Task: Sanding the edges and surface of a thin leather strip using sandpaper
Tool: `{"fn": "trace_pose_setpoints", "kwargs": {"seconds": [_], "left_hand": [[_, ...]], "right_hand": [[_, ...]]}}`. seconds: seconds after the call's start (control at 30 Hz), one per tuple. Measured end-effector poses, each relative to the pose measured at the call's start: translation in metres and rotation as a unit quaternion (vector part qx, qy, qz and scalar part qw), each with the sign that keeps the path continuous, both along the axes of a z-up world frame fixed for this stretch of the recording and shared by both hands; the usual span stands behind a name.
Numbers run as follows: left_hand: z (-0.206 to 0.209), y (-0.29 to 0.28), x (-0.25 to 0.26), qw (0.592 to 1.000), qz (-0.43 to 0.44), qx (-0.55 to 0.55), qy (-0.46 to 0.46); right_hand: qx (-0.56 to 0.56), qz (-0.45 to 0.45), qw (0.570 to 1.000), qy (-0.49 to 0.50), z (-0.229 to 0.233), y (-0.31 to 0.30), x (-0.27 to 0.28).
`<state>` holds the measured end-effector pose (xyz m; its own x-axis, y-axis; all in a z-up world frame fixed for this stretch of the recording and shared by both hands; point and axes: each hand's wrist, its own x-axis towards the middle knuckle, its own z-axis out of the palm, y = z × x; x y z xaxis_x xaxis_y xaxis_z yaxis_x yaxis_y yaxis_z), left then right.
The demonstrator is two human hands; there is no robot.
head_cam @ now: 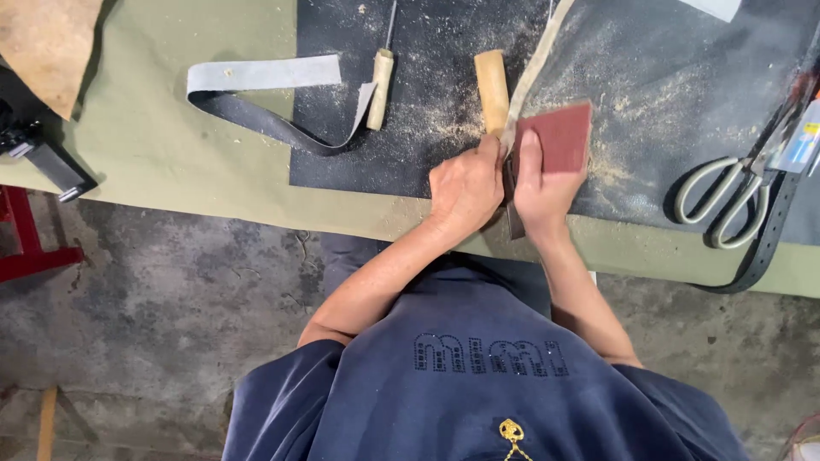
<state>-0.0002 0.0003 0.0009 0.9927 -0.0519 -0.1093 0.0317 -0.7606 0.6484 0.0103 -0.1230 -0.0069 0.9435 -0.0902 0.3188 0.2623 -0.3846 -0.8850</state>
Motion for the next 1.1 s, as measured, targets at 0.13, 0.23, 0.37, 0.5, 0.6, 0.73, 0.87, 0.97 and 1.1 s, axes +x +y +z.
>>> {"fn": "trace_pose_setpoints", "kwargs": {"seconds": [0.13,0.23,0.37,0.5,0.6,0.73,0.87,0.97,1.1], "left_hand": [[-0.011,-0.004,-0.001,1.0,0.008,0.026,-0.015],[-0.007,0.001,-0.001,1.0,0.005,-0.001,-0.004],[-0.003,0.004,0.002,0.999,-0.007,-0.029,0.013],[0.003,0.024,0.001,0.993,-0.038,-0.088,0.062],[0.004,0.049,-0.017,0.993,-0.044,-0.075,0.084],[0.003,0.081,-0.043,0.982,-0.062,-0.053,0.171],[0.009,0.087,-0.04,0.97,-0.094,-0.094,0.203],[-0.003,0.063,-0.023,0.971,-0.089,-0.154,0.157],[-0.006,0.031,-0.001,0.969,-0.037,-0.224,0.098]], "right_hand": [[-0.013,-0.037,0.999,-0.021,-0.062,-0.003,0.024],[0.01,-0.014,1.0,-0.008,-0.03,0.004,0.016],[0.034,0.038,0.993,0.111,0.006,-0.009,-0.016],[0.042,-0.065,0.991,0.11,-0.032,-0.049,-0.009],[0.051,-0.075,0.994,0.063,-0.033,-0.045,-0.002],[0.055,-0.032,0.994,0.09,-0.052,-0.03,0.012],[0.012,0.006,0.997,0.069,-0.036,-0.011,0.009],[0.012,-0.011,0.999,0.029,-0.05,-0.011,0.007],[-0.002,-0.012,1.0,0.0,-0.043,-0.016,0.012]]}}
